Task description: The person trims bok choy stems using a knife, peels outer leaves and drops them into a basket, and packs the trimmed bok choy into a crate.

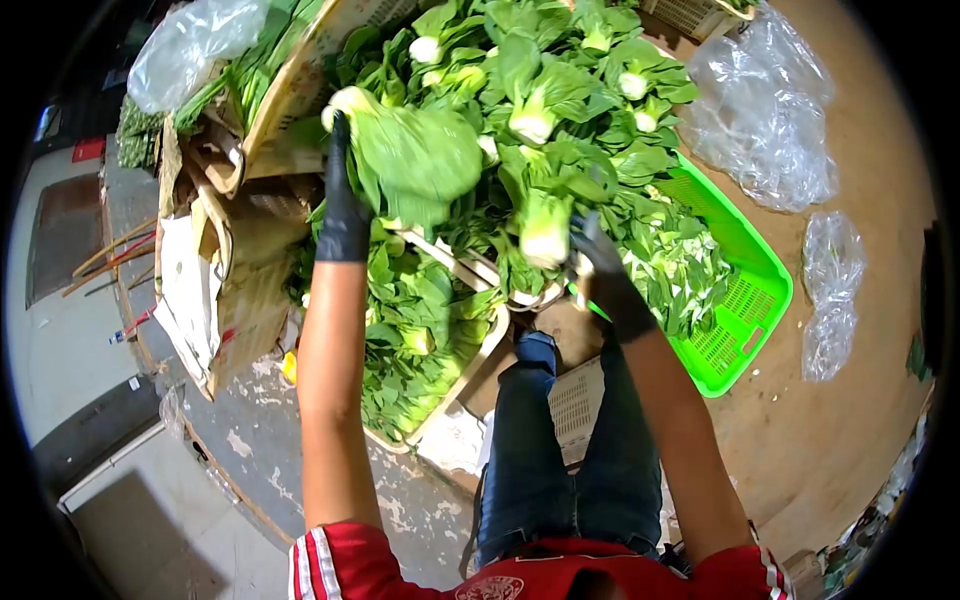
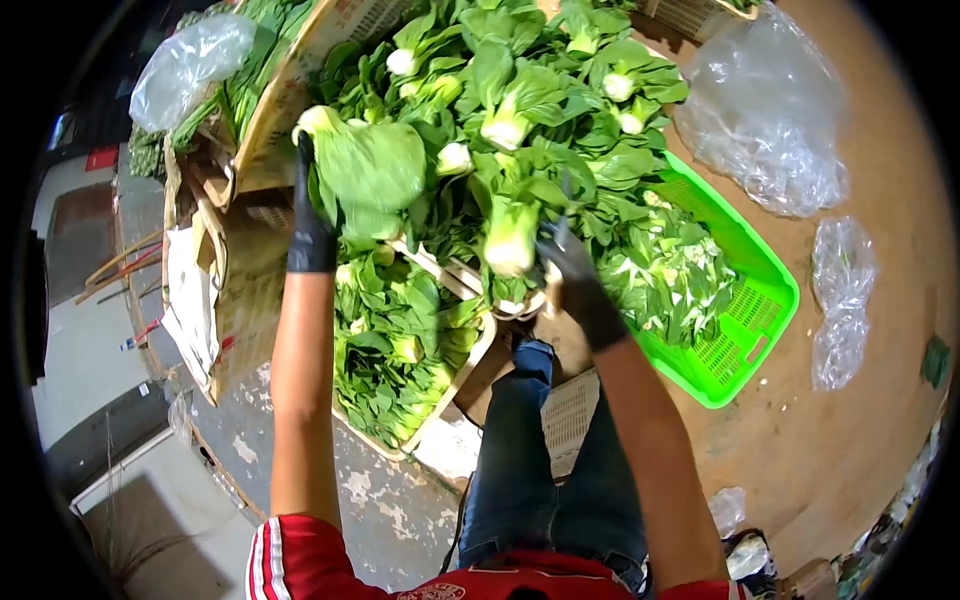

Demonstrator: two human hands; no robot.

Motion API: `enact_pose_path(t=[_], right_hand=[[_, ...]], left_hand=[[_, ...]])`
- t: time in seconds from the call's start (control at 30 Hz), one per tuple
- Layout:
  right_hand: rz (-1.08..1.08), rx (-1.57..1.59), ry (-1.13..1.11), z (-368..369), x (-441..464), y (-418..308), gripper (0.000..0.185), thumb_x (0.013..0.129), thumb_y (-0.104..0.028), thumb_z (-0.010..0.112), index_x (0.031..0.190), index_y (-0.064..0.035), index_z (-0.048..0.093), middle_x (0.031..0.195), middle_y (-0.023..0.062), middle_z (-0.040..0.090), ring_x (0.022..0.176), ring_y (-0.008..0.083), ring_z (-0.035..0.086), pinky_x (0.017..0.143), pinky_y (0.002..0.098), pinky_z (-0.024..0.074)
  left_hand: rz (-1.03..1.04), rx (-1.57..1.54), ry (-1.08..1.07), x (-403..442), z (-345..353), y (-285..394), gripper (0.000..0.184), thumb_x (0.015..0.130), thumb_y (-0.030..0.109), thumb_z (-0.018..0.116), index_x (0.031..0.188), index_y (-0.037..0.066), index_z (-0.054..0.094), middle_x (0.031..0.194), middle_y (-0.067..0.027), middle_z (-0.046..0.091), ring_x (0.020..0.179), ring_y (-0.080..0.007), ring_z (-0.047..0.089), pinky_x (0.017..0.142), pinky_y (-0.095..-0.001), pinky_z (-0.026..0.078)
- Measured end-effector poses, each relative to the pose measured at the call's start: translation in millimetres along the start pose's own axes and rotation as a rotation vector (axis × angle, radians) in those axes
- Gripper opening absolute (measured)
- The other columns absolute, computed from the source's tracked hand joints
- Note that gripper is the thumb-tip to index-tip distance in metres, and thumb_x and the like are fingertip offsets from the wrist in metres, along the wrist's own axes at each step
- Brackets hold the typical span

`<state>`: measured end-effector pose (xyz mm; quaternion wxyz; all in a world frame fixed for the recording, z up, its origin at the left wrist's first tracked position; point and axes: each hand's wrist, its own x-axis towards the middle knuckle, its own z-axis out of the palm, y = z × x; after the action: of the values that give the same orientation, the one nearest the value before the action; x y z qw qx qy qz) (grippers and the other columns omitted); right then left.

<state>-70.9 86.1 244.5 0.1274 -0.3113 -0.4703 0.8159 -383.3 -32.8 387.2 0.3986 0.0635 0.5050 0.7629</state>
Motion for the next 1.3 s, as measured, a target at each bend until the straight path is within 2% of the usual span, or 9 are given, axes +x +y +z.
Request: enact_pose_path(t=[0.07, 0.17, 0.3, 0.6, 0.8, 0.93, 1.0, 1.2, 1.3], right_hand=[[0.272, 0.582, 0.166, 33.3, 23.8, -36.2, 0.028, 0.079, -0.018, 0.065, 0.101, -0.0081, 0.051, 0.080, 0.0040, 0.052, 0.065, 0.0131, 0.053, 0.049, 0.0273, 0.0434], [0.228, 0.557, 0.113, 49.8, 34.0, -33.1, 0.031, 0.077, -0.023, 0.068, 0.101, -0.0092, 0.054, 0.087, 0.0032, 0.058, 0.069, 0.0133, 0.057, 0.051, 0.0268, 0.0422], [0.195, 0.709, 0.122, 51.5, 28.5, -38.3, 0.027, 0.077, -0.022, 0.067, 0.099, -0.0095, 0.058, 0.085, 0.0009, 0.061, 0.066, 0.0124, 0.057, 0.053, 0.0268, 0.0431], [0.133, 0.412, 0.022, 41.7, 36.6, -43.1, 0.032, 0.076, -0.009, 0.067, 0.105, -0.0038, 0.056, 0.079, 0.0039, 0.060, 0.060, 0.0149, 0.056, 0.058, 0.0251, 0.0456], [-0.381, -0.806, -0.291, 20.6, -53.5, -113.4, 0.059, 0.068, -0.022, 0.070, 0.120, -0.0062, 0.046, 0.120, 0.0138, 0.048, 0.093, 0.0273, 0.058, 0.079, 0.0350, 0.0473], [-0.184, -0.676, -0.087, -3.6, -89.6, -141.3, 0.068, 0.061, -0.014, 0.079, 0.120, -0.0049, 0.046, 0.107, 0.0096, 0.055, 0.096, 0.0207, 0.056, 0.081, 0.0329, 0.0463], [0.089, -0.434, -0.001, -20.2, -111.8, -155.7, 0.066, 0.062, -0.012, 0.079, 0.119, -0.0036, 0.048, 0.104, 0.0058, 0.057, 0.093, 0.0138, 0.054, 0.078, 0.0297, 0.0465], [0.196, -0.297, 0.080, -76.5, -151.4, -143.0, 0.039, 0.073, -0.020, 0.071, 0.104, -0.0019, 0.056, 0.081, 0.0072, 0.061, 0.068, 0.0098, 0.057, 0.062, 0.0274, 0.0481], [-0.157, -1.057, 0.074, -126.9, -166.4, -141.4, 0.020, 0.072, -0.023, 0.066, 0.074, -0.0075, 0.054, 0.060, 0.0085, 0.053, 0.052, 0.0254, 0.056, 0.049, 0.0343, 0.0453]], left_hand=[[0.123, 0.001, 0.146, 37.6, 6.8, 6.7, 0.057, 0.087, 0.048, 0.049, 0.127, 0.008, 0.043, 0.118, -0.0114, 0.052, 0.108, -0.0230, 0.050, 0.092, -0.0361, 0.041], [0.923, 1.370, 0.424, 57.6, -27.4, -1.3, 0.056, 0.079, 0.022, 0.065, 0.124, -0.002, 0.040, 0.121, -0.0193, 0.047, 0.112, -0.0288, 0.045, 0.093, -0.0415, 0.038], [0.856, 2.125, -0.369, -16.5, -21.9, -69.4, 0.066, 0.070, 0.008, 0.062, 0.130, 0.010, 0.036, 0.126, -0.0164, 0.045, 0.118, -0.0348, 0.040, 0.101, -0.0477, 0.027], [0.263, 1.034, -0.062, -81.0, 20.8, -191.6, 0.056, 0.069, 0.010, 0.074, 0.112, -0.003, 0.042, 0.108, -0.0167, 0.051, 0.099, -0.0274, 0.052, 0.087, -0.0371, 0.043], [-0.073, 0.098, 0.021, -158.1, 87.7, -159.0, 0.042, 0.084, 0.021, 0.060, 0.116, 0.000, 0.041, 0.108, -0.0088, 0.051, 0.096, -0.0156, 0.052, 0.085, -0.0298, 0.043], [0.059, 0.979, -0.291, -184.4, 122.1, -135.7, 0.060, 0.068, 0.031, 0.076, 0.111, 0.002, 0.046, 0.097, -0.0137, 0.051, 0.090, -0.0236, 0.051, 0.078, -0.0341, 0.042], [0.666, 1.445, -0.253, -184.3, 152.4, -129.7, 0.075, 0.059, 0.034, 0.080, 0.117, 0.003, 0.044, 0.104, -0.0150, 0.048, 0.096, -0.0330, 0.047, 0.086, -0.0438, 0.039], [-0.268, 0.752, -0.466, -165.0, 185.4, -182.9, 0.064, 0.061, 0.004, 0.075, 0.118, -0.001, 0.044, 0.107, -0.0084, 0.056, 0.098, -0.0150, 0.054, 0.087, -0.0292, 0.043], [-0.347, 0.698, -0.400, -167.7, 203.8, -199.0, 0.060, 0.062, 0.010, 0.076, 0.113, 0.000, 0.047, 0.102, -0.0096, 0.059, 0.093, -0.0176, 0.058, 0.084, -0.0308, 0.046]])
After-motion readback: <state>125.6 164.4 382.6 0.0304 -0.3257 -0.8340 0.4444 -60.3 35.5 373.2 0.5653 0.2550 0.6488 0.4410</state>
